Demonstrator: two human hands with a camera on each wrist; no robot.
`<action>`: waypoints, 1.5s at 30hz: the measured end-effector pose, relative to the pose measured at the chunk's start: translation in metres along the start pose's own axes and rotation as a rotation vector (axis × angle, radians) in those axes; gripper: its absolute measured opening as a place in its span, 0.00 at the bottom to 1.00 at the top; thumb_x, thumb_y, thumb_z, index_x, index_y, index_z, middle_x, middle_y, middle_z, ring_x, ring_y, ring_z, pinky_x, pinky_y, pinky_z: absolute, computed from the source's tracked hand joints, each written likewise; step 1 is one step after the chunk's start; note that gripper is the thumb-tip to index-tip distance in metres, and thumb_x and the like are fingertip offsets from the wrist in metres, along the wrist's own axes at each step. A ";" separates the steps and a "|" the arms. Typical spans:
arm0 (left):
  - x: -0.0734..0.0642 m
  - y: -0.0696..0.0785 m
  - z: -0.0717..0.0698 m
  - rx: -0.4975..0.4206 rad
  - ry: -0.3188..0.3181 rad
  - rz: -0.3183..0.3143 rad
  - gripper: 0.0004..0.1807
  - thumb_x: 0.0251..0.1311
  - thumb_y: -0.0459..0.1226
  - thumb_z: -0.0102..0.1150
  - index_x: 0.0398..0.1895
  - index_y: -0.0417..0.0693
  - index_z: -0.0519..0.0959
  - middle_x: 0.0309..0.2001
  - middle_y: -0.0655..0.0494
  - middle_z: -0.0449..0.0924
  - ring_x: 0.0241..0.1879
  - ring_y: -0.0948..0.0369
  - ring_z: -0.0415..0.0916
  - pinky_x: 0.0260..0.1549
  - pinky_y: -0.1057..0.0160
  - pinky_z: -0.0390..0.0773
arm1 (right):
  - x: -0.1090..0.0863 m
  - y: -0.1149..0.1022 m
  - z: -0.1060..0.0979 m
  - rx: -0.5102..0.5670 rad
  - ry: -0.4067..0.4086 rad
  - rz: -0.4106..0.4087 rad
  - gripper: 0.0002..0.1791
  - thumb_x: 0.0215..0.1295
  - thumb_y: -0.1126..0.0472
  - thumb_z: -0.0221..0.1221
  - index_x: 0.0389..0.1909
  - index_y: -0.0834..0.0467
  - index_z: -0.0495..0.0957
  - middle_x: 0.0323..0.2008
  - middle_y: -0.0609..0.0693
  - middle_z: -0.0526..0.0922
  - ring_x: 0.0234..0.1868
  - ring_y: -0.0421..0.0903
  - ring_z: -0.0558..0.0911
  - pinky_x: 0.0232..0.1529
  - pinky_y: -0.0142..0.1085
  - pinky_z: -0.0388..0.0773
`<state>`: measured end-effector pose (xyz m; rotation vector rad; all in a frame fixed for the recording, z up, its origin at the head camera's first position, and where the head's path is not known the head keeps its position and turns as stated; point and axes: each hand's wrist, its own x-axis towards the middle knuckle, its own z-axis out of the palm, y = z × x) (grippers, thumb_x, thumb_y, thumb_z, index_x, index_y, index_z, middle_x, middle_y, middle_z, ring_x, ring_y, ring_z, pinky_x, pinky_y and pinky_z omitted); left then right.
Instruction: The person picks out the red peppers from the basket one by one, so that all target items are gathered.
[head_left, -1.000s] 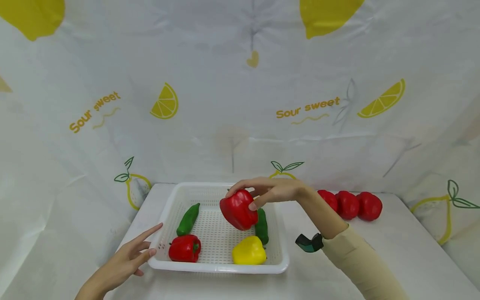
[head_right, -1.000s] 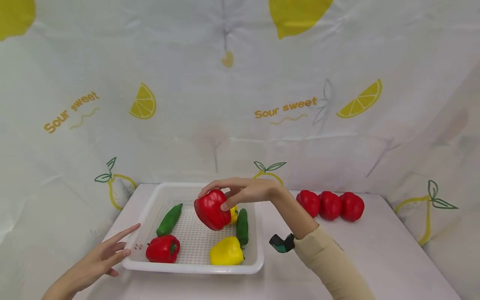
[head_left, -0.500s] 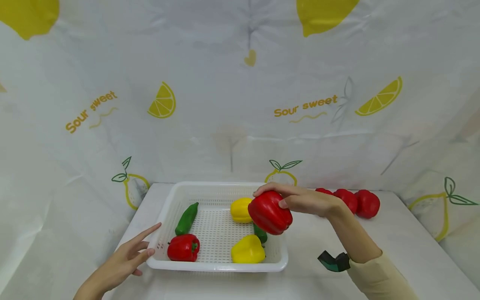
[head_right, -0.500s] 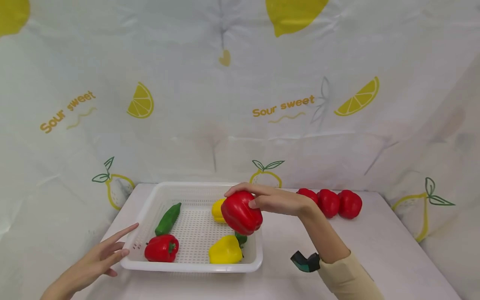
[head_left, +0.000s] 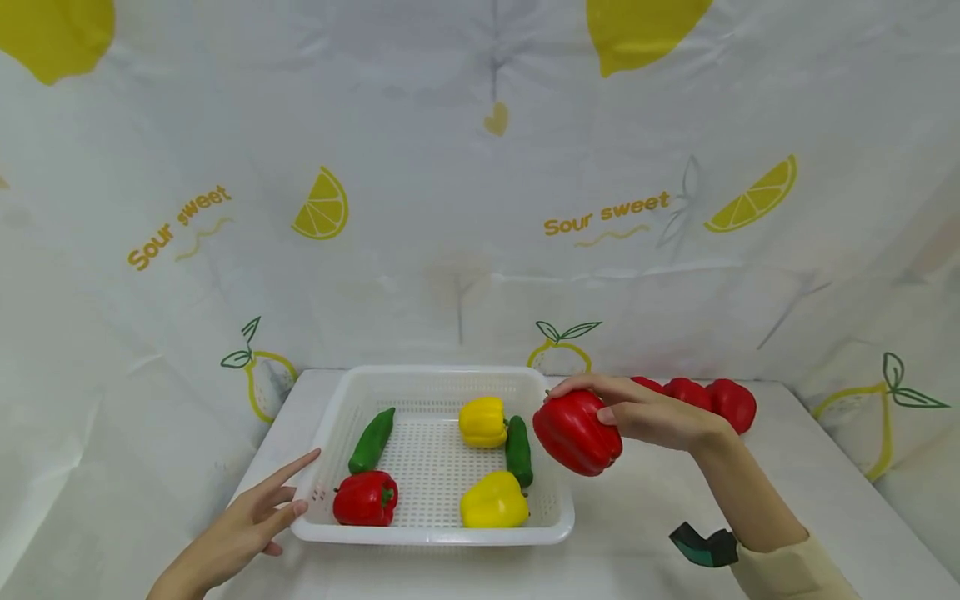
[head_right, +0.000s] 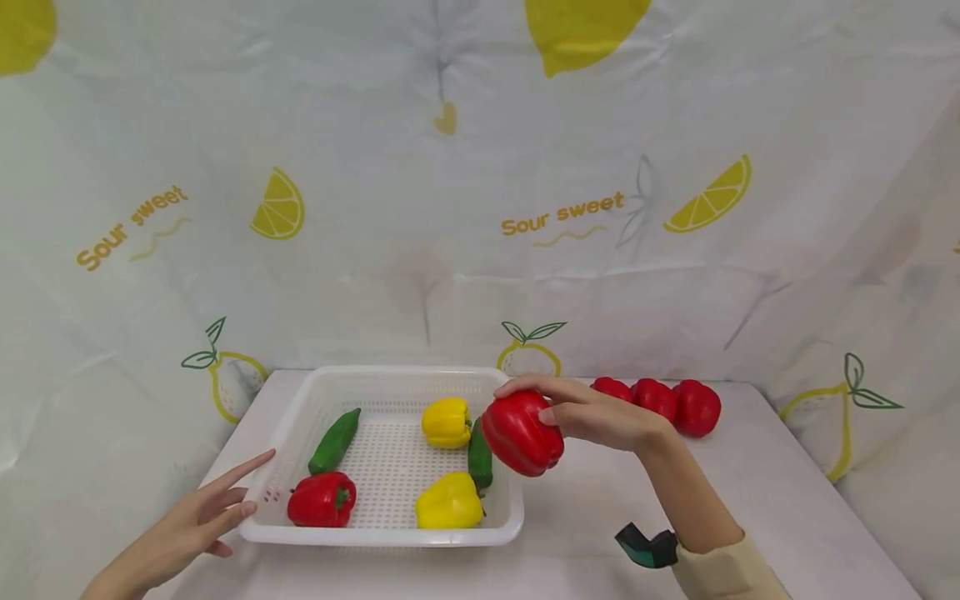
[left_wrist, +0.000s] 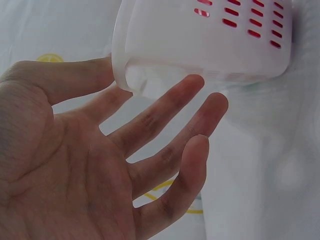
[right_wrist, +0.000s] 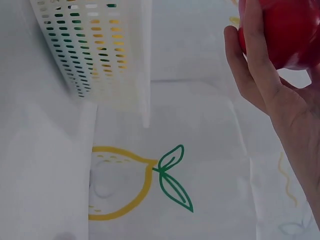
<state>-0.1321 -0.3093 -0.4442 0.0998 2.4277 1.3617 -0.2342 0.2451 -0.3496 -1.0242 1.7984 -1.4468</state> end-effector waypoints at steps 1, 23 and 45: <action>0.000 0.000 0.000 0.000 -0.002 0.000 0.41 0.80 0.48 0.56 0.90 0.56 0.52 0.74 0.25 0.71 0.60 0.49 0.80 0.36 0.53 0.88 | -0.003 0.003 -0.001 0.007 0.005 -0.003 0.29 0.77 0.65 0.49 0.77 0.50 0.67 0.70 0.50 0.77 0.66 0.52 0.80 0.58 0.48 0.89; 0.001 0.000 0.000 0.004 0.005 -0.012 0.41 0.80 0.49 0.56 0.89 0.56 0.52 0.73 0.25 0.72 0.58 0.49 0.80 0.36 0.53 0.89 | -0.055 0.030 -0.006 -0.216 0.290 0.040 0.55 0.62 0.65 0.72 0.84 0.59 0.50 0.71 0.40 0.71 0.67 0.38 0.77 0.50 0.49 0.92; 0.003 -0.001 0.000 -0.002 0.011 -0.034 0.42 0.79 0.50 0.57 0.89 0.58 0.53 0.74 0.25 0.71 0.57 0.51 0.80 0.37 0.52 0.89 | -0.107 0.077 -0.012 -0.346 0.380 0.278 0.52 0.57 0.60 0.78 0.80 0.52 0.60 0.72 0.67 0.67 0.63 0.27 0.73 0.51 0.38 0.89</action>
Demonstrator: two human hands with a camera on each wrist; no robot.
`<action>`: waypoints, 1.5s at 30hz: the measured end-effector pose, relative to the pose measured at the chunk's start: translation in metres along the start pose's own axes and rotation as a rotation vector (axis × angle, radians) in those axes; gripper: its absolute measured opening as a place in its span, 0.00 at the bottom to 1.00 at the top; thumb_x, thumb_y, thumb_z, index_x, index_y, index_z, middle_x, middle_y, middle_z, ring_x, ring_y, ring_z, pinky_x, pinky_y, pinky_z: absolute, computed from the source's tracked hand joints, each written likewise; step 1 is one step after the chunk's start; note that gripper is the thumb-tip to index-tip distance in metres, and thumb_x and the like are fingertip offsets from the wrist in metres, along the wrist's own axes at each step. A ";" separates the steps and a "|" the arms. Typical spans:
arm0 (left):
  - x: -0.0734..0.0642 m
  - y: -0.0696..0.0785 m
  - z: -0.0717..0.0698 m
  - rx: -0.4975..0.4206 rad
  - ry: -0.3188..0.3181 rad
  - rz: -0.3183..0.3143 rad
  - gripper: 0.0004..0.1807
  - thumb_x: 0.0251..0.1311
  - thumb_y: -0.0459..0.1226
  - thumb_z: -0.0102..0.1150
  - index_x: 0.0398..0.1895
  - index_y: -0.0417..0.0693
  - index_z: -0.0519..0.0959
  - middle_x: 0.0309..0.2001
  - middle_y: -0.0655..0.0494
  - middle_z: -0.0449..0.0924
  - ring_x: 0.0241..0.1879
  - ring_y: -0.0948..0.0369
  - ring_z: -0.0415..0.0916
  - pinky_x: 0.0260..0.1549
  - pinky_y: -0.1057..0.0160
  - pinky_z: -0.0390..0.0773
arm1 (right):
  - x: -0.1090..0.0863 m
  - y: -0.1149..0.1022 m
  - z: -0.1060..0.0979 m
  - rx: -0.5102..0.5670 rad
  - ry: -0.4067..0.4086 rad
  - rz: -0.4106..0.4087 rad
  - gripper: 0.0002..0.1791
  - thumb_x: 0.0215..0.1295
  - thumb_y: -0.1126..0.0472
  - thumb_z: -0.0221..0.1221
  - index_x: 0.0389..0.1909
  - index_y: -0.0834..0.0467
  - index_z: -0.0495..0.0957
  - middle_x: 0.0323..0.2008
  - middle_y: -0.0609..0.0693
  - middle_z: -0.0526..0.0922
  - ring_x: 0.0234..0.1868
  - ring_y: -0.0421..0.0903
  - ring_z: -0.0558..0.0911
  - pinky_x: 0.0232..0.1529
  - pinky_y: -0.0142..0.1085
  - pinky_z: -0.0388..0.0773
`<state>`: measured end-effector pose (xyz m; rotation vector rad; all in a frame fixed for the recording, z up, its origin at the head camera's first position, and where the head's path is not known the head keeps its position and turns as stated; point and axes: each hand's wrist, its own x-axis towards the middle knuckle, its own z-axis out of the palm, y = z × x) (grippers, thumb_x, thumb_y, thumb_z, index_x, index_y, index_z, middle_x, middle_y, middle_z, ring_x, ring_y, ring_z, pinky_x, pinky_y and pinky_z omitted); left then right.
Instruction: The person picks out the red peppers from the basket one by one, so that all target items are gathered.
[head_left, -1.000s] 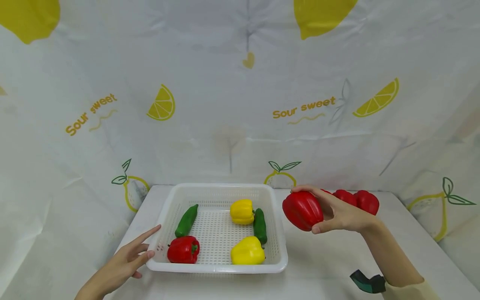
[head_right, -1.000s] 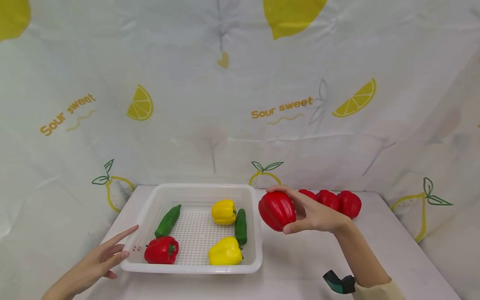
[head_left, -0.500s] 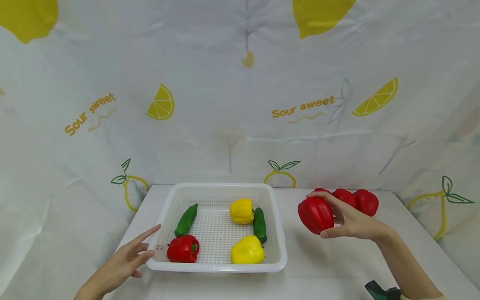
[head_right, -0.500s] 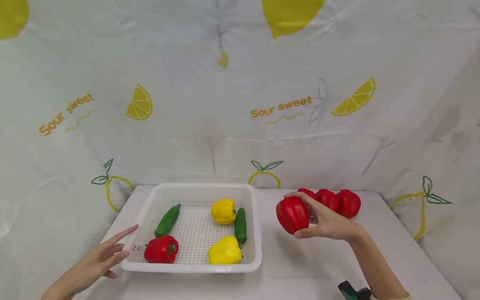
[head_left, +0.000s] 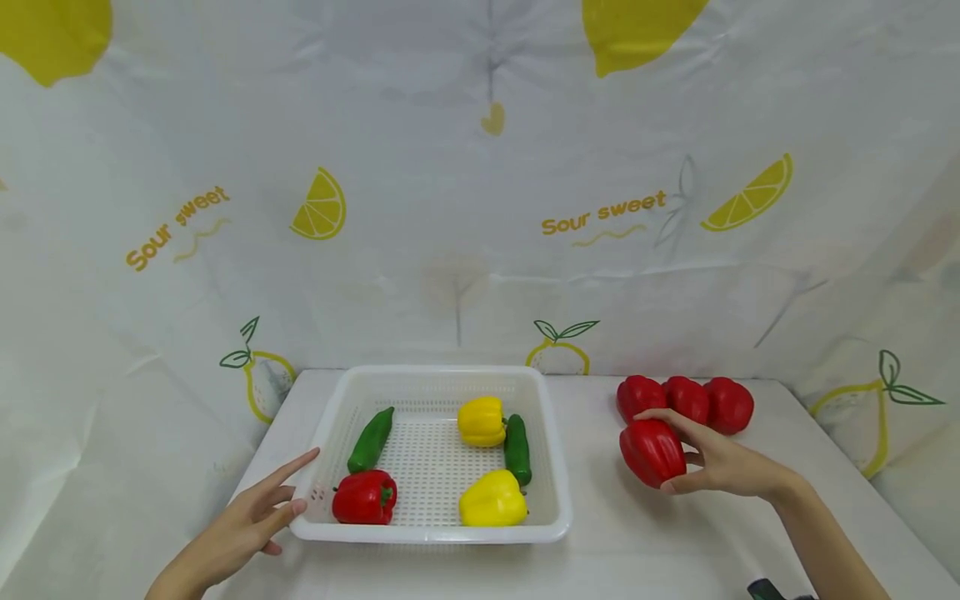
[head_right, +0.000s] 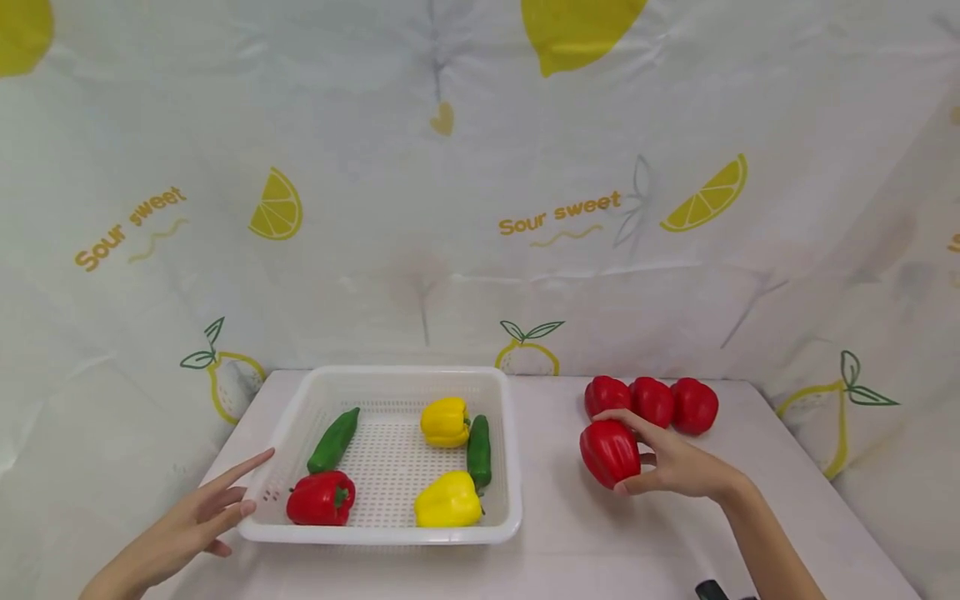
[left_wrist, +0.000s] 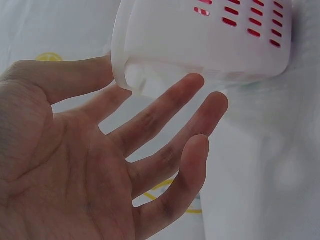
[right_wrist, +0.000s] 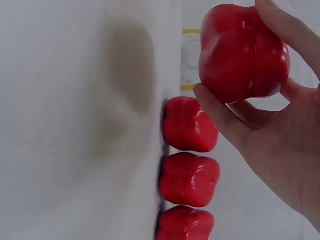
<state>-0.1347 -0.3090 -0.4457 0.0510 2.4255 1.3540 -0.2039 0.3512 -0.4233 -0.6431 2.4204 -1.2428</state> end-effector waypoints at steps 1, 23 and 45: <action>0.000 0.000 0.000 0.003 0.003 -0.003 0.42 0.79 0.50 0.57 0.89 0.58 0.53 0.74 0.25 0.71 0.57 0.51 0.80 0.37 0.52 0.89 | 0.000 0.003 0.000 -0.003 0.000 0.006 0.52 0.57 0.60 0.78 0.80 0.52 0.60 0.72 0.68 0.67 0.64 0.29 0.73 0.51 0.38 0.89; -0.002 0.005 0.000 0.016 0.009 0.039 0.41 0.80 0.48 0.56 0.89 0.54 0.53 0.76 0.24 0.68 0.59 0.50 0.81 0.36 0.53 0.88 | 0.005 0.042 0.002 -0.063 0.022 0.073 0.53 0.55 0.59 0.80 0.79 0.56 0.62 0.70 0.69 0.68 0.66 0.56 0.72 0.47 0.37 0.89; -0.003 0.003 0.001 0.014 0.008 0.037 0.41 0.80 0.48 0.55 0.89 0.55 0.53 0.75 0.26 0.70 0.58 0.51 0.80 0.36 0.54 0.88 | 0.009 0.042 0.008 -0.063 0.081 0.107 0.57 0.56 0.58 0.80 0.82 0.58 0.57 0.71 0.72 0.66 0.69 0.70 0.70 0.47 0.41 0.91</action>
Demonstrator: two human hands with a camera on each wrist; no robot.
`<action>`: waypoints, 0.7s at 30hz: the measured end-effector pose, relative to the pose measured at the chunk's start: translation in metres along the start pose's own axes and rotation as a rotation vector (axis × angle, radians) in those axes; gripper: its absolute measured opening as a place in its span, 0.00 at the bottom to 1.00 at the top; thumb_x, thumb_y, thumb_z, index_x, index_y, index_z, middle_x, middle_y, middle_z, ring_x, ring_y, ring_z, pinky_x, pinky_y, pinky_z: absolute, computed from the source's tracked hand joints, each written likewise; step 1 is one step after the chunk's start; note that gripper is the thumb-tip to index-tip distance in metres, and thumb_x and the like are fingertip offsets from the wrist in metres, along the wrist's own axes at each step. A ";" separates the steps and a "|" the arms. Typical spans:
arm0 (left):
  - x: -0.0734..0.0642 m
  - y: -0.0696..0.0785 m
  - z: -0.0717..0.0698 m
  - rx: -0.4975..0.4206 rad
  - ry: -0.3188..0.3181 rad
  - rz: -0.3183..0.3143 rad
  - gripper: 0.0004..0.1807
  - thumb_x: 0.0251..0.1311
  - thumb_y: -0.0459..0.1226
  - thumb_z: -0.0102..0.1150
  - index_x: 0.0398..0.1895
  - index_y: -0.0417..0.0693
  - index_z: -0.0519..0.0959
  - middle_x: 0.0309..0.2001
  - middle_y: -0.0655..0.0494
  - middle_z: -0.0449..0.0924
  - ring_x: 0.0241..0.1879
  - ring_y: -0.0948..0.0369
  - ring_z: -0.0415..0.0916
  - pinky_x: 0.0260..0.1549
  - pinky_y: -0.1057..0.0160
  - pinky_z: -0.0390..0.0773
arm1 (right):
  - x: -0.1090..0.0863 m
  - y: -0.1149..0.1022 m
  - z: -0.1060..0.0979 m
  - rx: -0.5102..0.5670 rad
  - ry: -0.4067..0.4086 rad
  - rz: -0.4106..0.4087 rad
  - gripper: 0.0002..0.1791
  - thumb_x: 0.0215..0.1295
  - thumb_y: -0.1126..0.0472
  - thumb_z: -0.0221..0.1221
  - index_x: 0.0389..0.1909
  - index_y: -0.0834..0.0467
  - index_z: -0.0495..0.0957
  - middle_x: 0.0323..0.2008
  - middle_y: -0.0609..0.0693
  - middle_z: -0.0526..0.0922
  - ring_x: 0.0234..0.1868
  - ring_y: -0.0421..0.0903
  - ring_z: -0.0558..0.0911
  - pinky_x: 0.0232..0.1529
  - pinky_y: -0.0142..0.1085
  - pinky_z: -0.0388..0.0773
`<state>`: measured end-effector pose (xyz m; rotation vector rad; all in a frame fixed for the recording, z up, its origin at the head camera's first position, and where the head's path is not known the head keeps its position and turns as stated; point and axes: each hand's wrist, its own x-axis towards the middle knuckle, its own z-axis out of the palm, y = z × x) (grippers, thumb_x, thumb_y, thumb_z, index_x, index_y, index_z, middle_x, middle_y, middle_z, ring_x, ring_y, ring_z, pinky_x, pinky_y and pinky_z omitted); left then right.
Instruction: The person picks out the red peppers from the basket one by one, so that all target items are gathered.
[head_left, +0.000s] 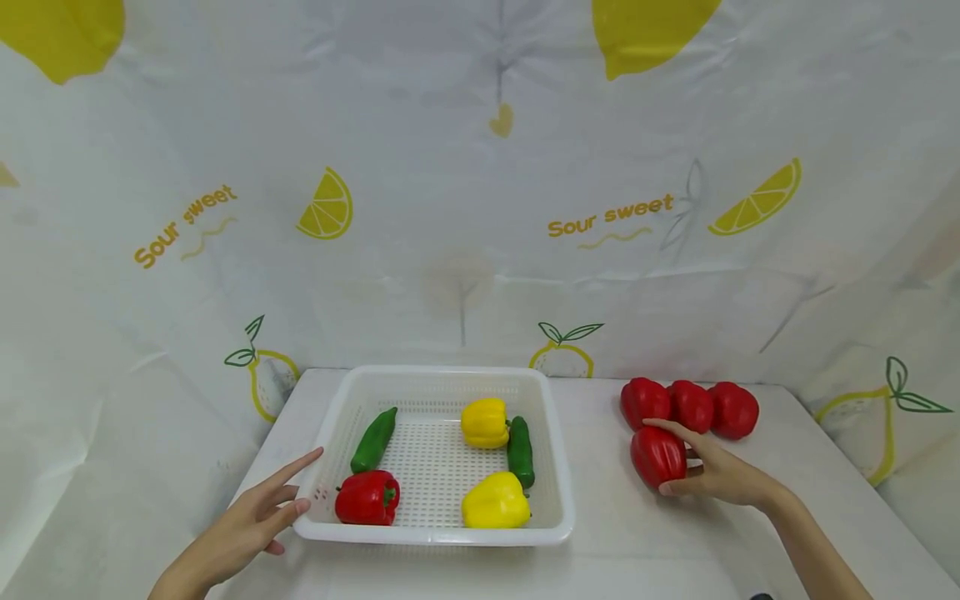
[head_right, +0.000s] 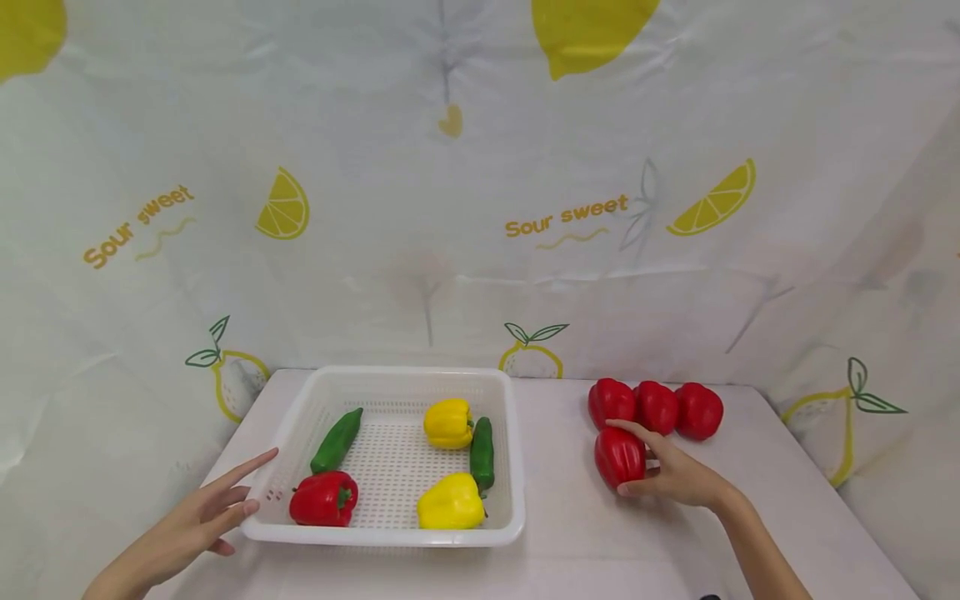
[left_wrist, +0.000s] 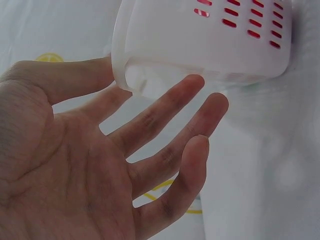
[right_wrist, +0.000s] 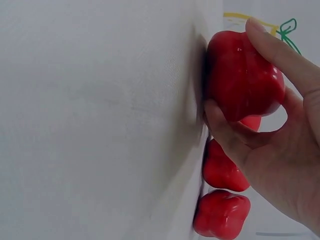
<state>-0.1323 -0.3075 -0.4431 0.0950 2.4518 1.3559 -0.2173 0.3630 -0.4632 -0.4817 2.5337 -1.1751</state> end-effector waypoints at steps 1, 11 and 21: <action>0.000 0.000 0.000 -0.001 -0.001 -0.002 0.41 0.80 0.48 0.55 0.89 0.56 0.53 0.75 0.26 0.70 0.59 0.52 0.80 0.36 0.54 0.88 | -0.001 0.000 0.000 0.003 -0.005 -0.002 0.57 0.56 0.58 0.80 0.83 0.58 0.57 0.71 0.72 0.66 0.70 0.71 0.69 0.47 0.41 0.91; 0.000 0.000 0.000 -0.004 0.005 -0.004 0.41 0.79 0.48 0.56 0.89 0.56 0.53 0.77 0.25 0.67 0.59 0.50 0.80 0.36 0.53 0.88 | -0.009 -0.011 -0.003 -0.036 -0.010 -0.024 0.56 0.59 0.57 0.78 0.84 0.58 0.55 0.73 0.71 0.65 0.70 0.70 0.70 0.48 0.35 0.88; 0.000 0.002 0.001 -0.010 0.020 -0.008 0.41 0.78 0.48 0.57 0.89 0.55 0.54 0.79 0.24 0.63 0.59 0.50 0.80 0.36 0.52 0.88 | -0.011 -0.012 -0.004 -0.069 0.041 -0.037 0.52 0.59 0.60 0.78 0.80 0.61 0.61 0.70 0.72 0.68 0.68 0.71 0.72 0.47 0.38 0.90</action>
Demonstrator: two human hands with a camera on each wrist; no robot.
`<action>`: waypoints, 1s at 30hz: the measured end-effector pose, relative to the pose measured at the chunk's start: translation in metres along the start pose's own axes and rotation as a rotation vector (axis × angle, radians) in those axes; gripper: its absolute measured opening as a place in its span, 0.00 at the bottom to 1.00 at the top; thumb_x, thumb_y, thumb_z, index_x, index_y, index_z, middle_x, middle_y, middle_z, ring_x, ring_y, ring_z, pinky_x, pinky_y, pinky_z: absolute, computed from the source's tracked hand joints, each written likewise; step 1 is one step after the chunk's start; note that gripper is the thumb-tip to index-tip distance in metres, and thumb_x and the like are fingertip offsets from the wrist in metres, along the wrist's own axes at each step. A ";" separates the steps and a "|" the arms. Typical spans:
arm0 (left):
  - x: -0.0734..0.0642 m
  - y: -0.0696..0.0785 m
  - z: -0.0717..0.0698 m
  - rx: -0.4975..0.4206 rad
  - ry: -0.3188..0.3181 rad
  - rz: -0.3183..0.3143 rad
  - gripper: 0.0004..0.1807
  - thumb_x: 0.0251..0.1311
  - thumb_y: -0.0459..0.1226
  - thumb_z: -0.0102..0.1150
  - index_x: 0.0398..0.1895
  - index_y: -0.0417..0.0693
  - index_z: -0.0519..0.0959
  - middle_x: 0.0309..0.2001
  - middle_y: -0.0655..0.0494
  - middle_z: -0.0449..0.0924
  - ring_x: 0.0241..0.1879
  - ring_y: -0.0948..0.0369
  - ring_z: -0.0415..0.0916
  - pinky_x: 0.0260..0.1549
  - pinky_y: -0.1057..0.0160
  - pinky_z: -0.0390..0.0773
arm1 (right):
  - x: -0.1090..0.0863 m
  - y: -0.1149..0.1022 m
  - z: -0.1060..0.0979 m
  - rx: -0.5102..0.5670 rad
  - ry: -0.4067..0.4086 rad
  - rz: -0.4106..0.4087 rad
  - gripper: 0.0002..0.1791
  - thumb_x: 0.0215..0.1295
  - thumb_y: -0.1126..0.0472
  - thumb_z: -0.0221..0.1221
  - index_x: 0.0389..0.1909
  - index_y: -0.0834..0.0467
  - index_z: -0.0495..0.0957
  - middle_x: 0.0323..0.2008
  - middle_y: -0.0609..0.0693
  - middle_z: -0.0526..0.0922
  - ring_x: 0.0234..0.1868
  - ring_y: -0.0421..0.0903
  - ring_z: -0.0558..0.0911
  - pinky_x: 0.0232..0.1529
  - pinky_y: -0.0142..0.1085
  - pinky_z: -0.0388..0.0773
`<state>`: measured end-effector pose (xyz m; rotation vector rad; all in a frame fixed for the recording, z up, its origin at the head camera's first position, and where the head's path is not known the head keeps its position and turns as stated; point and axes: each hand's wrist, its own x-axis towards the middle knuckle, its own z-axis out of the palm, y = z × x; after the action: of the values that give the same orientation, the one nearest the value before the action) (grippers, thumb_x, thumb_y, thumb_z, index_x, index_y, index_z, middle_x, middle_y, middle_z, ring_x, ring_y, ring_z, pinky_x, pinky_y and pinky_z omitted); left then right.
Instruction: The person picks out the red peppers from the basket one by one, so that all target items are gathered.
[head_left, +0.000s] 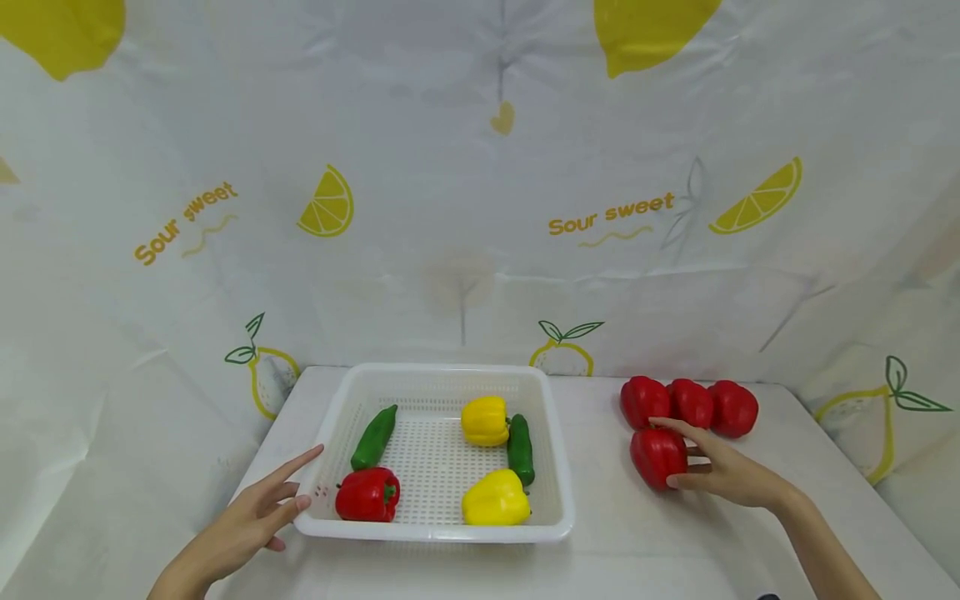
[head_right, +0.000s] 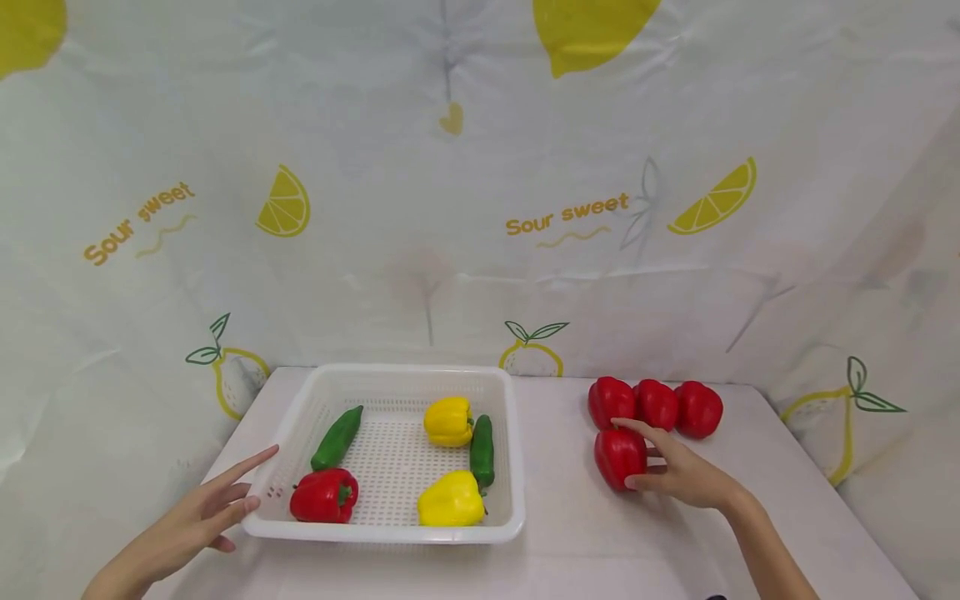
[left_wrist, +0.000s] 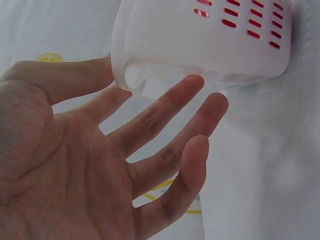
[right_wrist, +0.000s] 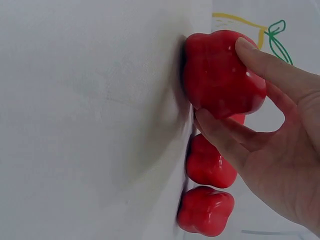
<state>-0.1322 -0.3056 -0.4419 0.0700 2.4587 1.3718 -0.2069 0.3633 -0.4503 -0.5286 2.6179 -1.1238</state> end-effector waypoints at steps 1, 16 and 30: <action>0.000 0.000 0.000 0.002 0.002 -0.003 0.42 0.78 0.48 0.57 0.89 0.55 0.54 0.78 0.24 0.64 0.59 0.51 0.80 0.36 0.53 0.88 | 0.000 0.000 0.000 -0.004 0.007 0.000 0.51 0.59 0.60 0.78 0.80 0.61 0.61 0.70 0.71 0.69 0.68 0.71 0.72 0.47 0.38 0.90; 0.002 0.000 0.000 0.006 0.004 -0.020 0.42 0.77 0.50 0.57 0.89 0.57 0.54 0.80 0.25 0.61 0.60 0.51 0.79 0.36 0.53 0.88 | 0.000 0.000 0.004 -0.021 0.080 -0.009 0.48 0.59 0.62 0.78 0.78 0.61 0.64 0.69 0.73 0.67 0.65 0.73 0.74 0.46 0.38 0.90; 0.002 -0.002 0.001 0.014 0.009 -0.033 0.43 0.77 0.50 0.58 0.89 0.57 0.53 0.78 0.25 0.66 0.60 0.52 0.81 0.37 0.55 0.89 | -0.002 -0.046 -0.007 -0.170 0.236 -0.141 0.44 0.64 0.60 0.76 0.79 0.56 0.67 0.71 0.63 0.71 0.63 0.66 0.79 0.46 0.31 0.87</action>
<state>-0.1338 -0.3058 -0.4446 0.0258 2.4662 1.3436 -0.1966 0.3396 -0.4120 -0.6610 2.9394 -1.0675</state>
